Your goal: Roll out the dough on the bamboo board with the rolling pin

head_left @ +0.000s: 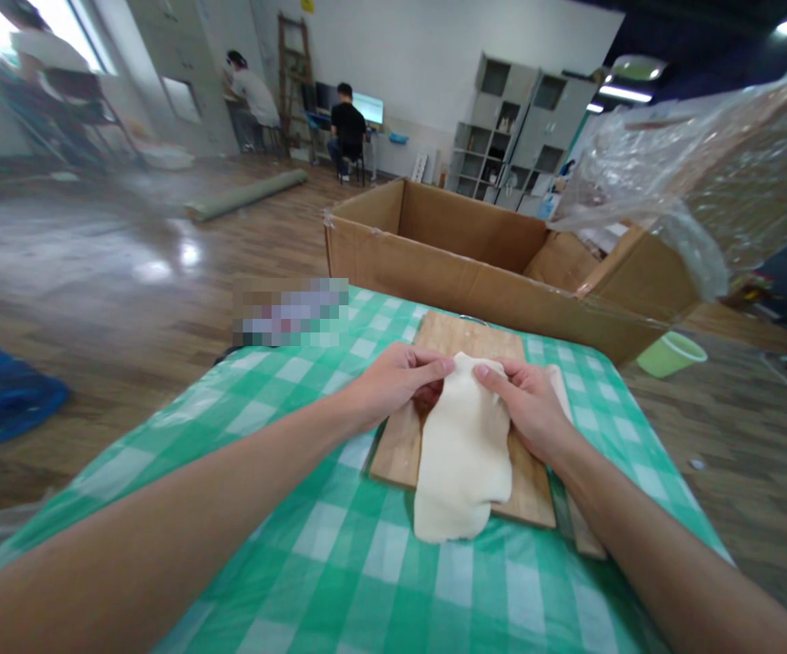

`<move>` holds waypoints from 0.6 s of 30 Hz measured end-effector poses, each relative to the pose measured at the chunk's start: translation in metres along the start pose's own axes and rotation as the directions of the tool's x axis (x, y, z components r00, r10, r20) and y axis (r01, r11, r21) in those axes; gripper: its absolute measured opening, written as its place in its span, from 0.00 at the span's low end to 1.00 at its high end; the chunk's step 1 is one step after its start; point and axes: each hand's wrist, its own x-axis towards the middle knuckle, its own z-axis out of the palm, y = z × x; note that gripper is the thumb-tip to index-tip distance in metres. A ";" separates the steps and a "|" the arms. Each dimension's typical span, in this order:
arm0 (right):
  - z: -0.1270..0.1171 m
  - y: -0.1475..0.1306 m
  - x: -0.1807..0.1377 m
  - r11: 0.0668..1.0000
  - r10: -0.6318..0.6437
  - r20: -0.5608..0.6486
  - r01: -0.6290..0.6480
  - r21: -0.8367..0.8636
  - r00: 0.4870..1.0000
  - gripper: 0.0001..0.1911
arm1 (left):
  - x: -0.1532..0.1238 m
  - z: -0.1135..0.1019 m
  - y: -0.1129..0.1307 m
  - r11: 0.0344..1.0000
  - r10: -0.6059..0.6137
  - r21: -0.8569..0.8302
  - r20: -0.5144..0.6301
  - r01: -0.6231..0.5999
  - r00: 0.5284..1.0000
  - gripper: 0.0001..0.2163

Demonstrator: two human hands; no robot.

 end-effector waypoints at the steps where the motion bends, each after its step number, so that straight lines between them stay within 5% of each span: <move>1: 0.000 0.000 0.000 1.000 0.000 -0.003 0.000 -0.003 1.000 0.21 | 0.000 -0.001 -0.001 1.000 -0.003 0.028 -0.007 0.003 1.000 0.20; 10: 0.000 0.000 -0.002 0.998 -0.023 0.014 0.023 -0.052 1.000 0.21 | -0.001 0.004 -0.002 0.985 0.059 0.167 -0.133 -0.037 0.989 0.18; 18: -0.001 -0.006 0.000 0.875 -0.329 0.047 0.324 -0.361 0.943 0.17 | 0.001 0.008 0.000 0.909 0.151 0.399 -0.035 -0.125 0.988 0.23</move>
